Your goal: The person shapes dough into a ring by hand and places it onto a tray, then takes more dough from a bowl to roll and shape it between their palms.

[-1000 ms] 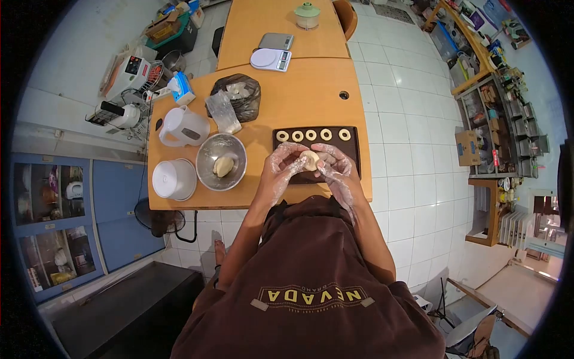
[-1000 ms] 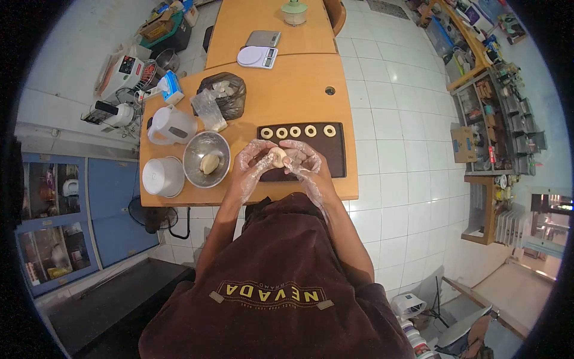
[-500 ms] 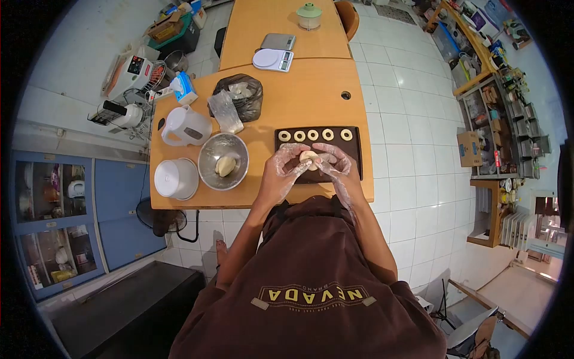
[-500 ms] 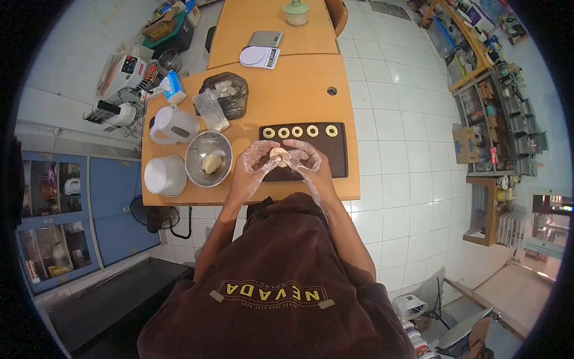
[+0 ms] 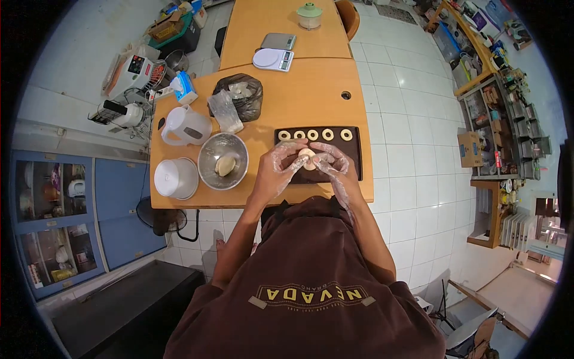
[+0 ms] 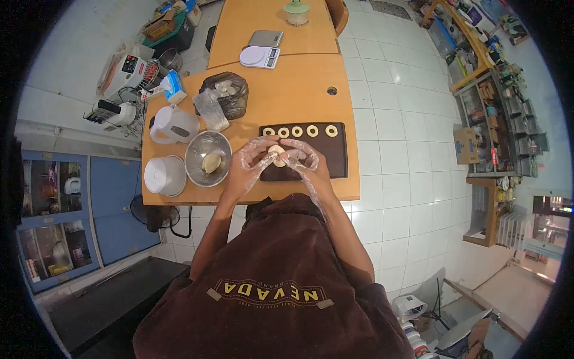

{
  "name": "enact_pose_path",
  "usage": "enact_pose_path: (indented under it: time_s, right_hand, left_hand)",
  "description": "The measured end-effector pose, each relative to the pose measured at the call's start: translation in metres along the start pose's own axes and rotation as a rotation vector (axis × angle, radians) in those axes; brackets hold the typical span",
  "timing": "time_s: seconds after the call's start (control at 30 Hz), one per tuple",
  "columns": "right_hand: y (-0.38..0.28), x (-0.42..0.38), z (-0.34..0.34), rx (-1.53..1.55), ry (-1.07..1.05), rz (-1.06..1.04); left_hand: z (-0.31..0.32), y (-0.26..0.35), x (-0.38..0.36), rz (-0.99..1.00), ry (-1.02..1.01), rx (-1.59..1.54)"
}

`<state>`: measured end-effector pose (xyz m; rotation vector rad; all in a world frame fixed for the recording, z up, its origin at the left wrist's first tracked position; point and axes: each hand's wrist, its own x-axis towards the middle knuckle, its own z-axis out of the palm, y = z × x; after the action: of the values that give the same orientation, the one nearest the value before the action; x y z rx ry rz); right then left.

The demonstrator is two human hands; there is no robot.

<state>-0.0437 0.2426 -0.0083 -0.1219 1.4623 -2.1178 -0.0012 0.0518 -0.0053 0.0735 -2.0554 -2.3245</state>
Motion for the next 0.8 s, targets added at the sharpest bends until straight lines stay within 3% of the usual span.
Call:
enact_pose_path:
  time_s: [0.1, 0.2, 0.5, 0.6, 0.8]
  right_hand:
    - [-0.002, 0.001, 0.008, 0.089, 0.036, -0.061]
    - [0.004, 0.002, 0.000, 0.091, 0.017, -0.029]
    - [0.002, 0.002, -0.003, 0.074, 0.014, 0.015]
    - [0.004, 0.006, 0.001, -0.079, 0.032, -0.124]
    - [0.003, 0.003, 0.005, -0.165, 0.020, -0.198]
  left_hand:
    - [0.000, -0.005, 0.000, -0.135, -0.034, 0.045]
    - [0.009, -0.008, -0.006, -0.183, 0.069, -0.135]
    - [0.007, -0.001, -0.003, -0.076, -0.005, -0.004]
    - [0.007, -0.002, -0.002, -0.067, -0.020, 0.069]
    - [0.008, -0.006, -0.003, -0.050, -0.046, -0.042]
